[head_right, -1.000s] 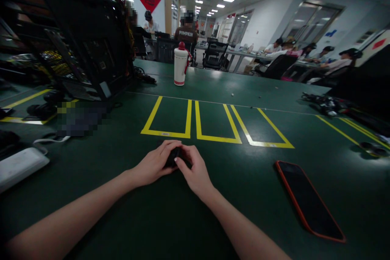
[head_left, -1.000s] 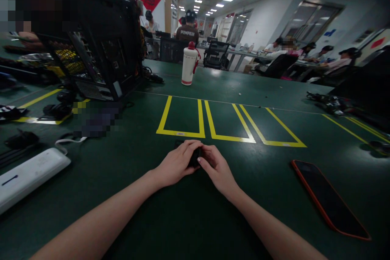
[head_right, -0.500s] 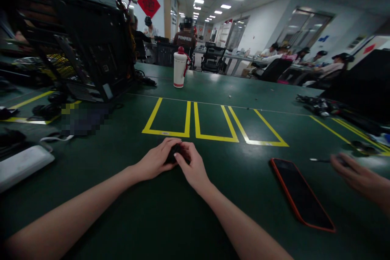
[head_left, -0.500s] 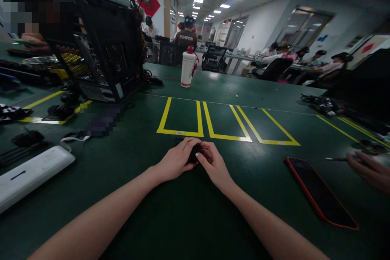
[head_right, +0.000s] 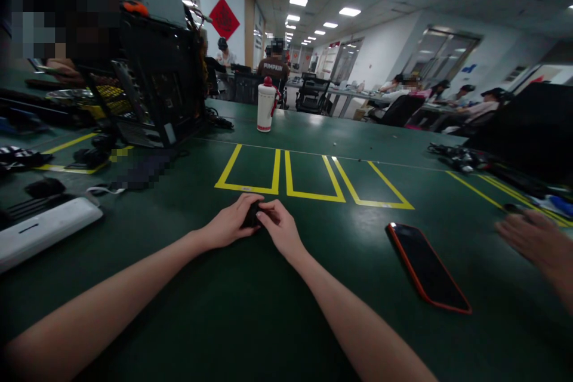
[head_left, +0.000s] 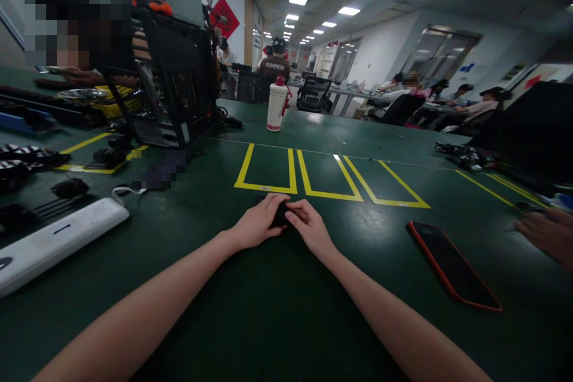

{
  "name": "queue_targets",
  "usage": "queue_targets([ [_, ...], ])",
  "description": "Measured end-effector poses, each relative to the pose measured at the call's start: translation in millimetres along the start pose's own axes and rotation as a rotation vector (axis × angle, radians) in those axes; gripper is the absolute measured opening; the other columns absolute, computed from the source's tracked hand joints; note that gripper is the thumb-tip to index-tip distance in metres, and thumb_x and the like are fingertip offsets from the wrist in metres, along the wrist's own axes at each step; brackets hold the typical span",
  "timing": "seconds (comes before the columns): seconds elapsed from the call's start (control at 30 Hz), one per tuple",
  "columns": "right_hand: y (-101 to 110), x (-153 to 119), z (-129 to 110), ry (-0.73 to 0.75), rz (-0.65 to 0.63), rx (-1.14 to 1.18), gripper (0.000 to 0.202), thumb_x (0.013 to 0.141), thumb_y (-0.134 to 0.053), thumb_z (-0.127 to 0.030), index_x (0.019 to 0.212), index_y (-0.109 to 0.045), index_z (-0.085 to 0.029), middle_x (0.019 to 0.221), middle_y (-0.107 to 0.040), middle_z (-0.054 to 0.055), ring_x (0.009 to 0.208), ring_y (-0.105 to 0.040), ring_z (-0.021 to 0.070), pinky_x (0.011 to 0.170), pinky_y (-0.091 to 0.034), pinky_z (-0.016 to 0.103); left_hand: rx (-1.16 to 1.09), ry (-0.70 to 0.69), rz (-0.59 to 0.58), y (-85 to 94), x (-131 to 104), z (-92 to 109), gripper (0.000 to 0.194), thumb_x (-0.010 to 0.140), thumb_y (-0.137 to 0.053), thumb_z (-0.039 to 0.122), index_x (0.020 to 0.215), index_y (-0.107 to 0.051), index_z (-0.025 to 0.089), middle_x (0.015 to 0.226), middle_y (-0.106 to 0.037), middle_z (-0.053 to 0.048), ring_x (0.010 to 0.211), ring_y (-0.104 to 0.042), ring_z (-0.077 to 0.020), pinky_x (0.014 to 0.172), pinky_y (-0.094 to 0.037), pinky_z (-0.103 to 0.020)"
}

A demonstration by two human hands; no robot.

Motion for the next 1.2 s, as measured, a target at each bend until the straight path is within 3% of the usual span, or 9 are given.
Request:
queue_targets([
  [0.17, -0.1, -3.3, 2.0, 0.002, -0.003, -0.019, 0.027, 0.075, -0.053, -0.028, 0.1, -0.048, -0.021, 0.102, -0.055, 0.003, 0.097, -0.054, 0.0146, 0.089, -0.041, 0.032, 0.008, -0.02, 0.035, -6.1, -7.3, 0.4, 0.059, 0.071, -0.057, 0.024, 0.121, -0.024, 0.025, 0.119, -0.037, -0.007, 0.102, -0.048, -0.0225, 0.083, -0.045, -0.041],
  [0.47, -13.2, -27.4, -2.3, 0.082, -0.133, 0.035, 0.028, 0.071, -0.057, -0.022, 0.097, -0.048, -0.024, 0.1, -0.053, 0.0, 0.098, -0.054, 0.0152, 0.088, -0.043, 0.033, 0.047, -0.055, 0.088, -10.9, -27.5, 4.7, 0.061, 0.069, -0.058, 0.023, 0.12, -0.024, 0.024, 0.118, -0.036, -0.008, 0.101, -0.047, -0.0239, 0.078, -0.046, -0.041],
  [0.7, -16.9, -24.5, 2.0, 0.144, 0.006, -0.02, 0.015, 0.072, -0.055, -0.029, 0.085, -0.05, -0.021, 0.088, -0.053, -0.001, 0.087, -0.056, 0.0136, 0.082, -0.045, 0.031, 0.071, -0.111, 0.127, -12.0, -31.6, 6.6, 0.059, 0.071, -0.056, 0.026, 0.121, -0.024, 0.023, 0.118, -0.036, -0.009, 0.105, -0.044, -0.0245, 0.08, -0.046, -0.042],
  [0.8, -16.1, -22.5, 2.9, 0.133, 0.033, -0.061, 0.02, 0.072, -0.055, -0.028, 0.091, -0.05, -0.021, 0.092, -0.054, 0.001, 0.089, -0.055, 0.0144, 0.083, -0.044, 0.032, 0.068, -0.112, 0.119, -12.5, -30.6, 4.7, 0.059, 0.072, -0.056, 0.028, 0.121, -0.024, 0.023, 0.118, -0.035, -0.009, 0.103, -0.045, -0.0239, 0.079, -0.046, -0.042],
  [0.9, -15.2, -22.9, 3.6, 0.085, 0.021, -0.072, 0.027, 0.073, -0.055, -0.028, 0.099, -0.05, -0.021, 0.099, -0.054, 0.003, 0.093, -0.055, 0.0158, 0.086, -0.043, 0.034, 0.064, -0.103, 0.116, -12.9, -30.4, 3.0, 0.059, 0.071, -0.057, 0.028, 0.121, -0.025, 0.023, 0.118, -0.035, -0.009, 0.102, -0.046, -0.0235, 0.078, -0.046, -0.041],
  [1.2, -17.4, -26.8, 4.5, 0.109, -0.04, 0.027, 0.023, 0.071, -0.057, -0.025, 0.092, -0.048, -0.023, 0.097, -0.053, 0.0, 0.093, -0.055, 0.014, 0.085, -0.044, 0.031, 0.084, -0.092, 0.121, -13.3, -31.3, 3.1, 0.059, 0.071, -0.056, 0.029, 0.121, -0.024, 0.022, 0.118, -0.036, -0.009, 0.102, -0.046, -0.0236, 0.078, -0.046, -0.04],
])
Point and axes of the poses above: each hand's wrist, its own x-axis towards the middle knuckle, its own y-axis out of the back of the hand, z = x × y, the point moved 2 cm from there along x, towards the middle knuckle
